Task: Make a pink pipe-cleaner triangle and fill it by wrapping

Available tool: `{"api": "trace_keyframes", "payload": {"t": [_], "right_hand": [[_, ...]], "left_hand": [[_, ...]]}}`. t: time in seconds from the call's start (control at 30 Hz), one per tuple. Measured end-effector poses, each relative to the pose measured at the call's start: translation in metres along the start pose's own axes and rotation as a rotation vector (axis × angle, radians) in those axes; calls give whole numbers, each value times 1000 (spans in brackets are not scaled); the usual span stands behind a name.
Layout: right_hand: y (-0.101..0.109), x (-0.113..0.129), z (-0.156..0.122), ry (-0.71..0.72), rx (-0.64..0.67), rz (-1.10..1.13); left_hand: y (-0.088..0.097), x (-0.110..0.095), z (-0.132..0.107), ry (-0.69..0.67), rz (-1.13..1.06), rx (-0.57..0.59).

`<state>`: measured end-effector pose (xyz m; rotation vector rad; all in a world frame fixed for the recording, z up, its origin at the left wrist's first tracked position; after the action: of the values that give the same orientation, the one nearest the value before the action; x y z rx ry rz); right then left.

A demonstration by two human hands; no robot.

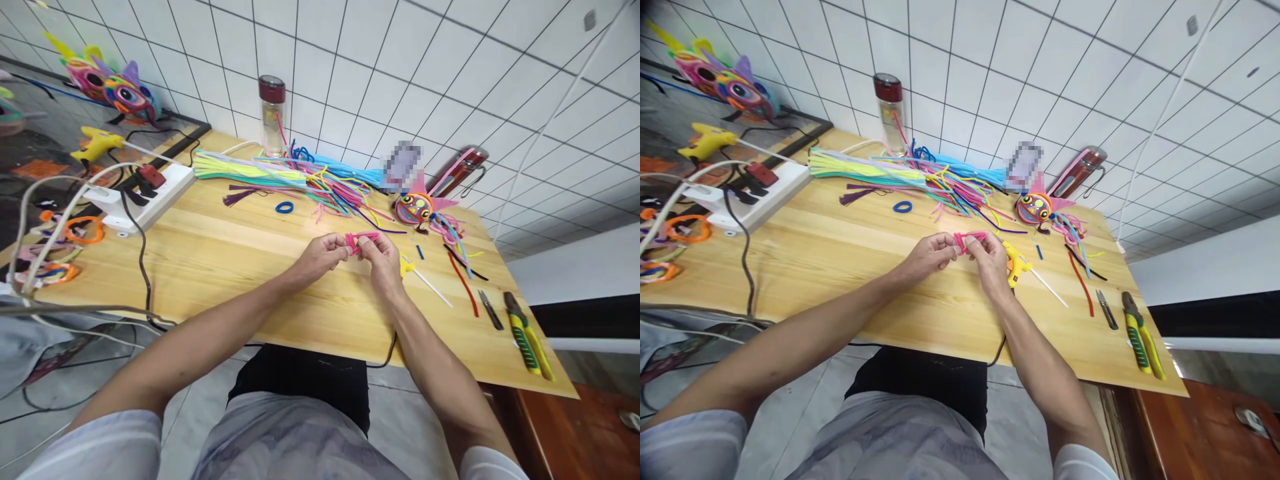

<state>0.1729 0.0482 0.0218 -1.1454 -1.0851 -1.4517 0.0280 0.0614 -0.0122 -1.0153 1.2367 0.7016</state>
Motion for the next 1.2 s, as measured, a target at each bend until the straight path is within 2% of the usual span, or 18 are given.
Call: {"api": "trace_keyframes", "payload": {"t": [0.2, 0.4, 0.6, 0.83, 0.97, 1.2], "right_hand": [[-5, -12, -6, -28, 51, -21], [-4, -17, -8, 1, 34, -148], [-8, -14, -13, 34, 54, -209], [-13, -17, -13, -45, 75, -62], [-14, -15, -13, -26, 80, -79], [-17, -19, -14, -34, 111, -78]], "left_hand": [[-5, -4, -2, -33, -15, 20], [16, -13, -3, -105, -44, -147], [14, -10, -1, -75, -23, -97], [11, -7, 1, -53, -65, -72], [11, -6, 1, -34, -60, -54], [13, -8, 1, -93, -30, -75]]}}
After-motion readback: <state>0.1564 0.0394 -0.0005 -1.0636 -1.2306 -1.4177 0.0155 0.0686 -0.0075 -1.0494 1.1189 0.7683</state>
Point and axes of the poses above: each hand's wrist, its own z-axis towards the middle knuckle, its own y-axis out of the back of the hand, x = y × z, the point moved 10 cm from there along z, towards the middle knuckle, and after that the axes turned 1 degree about x, right-handed, at the moved point
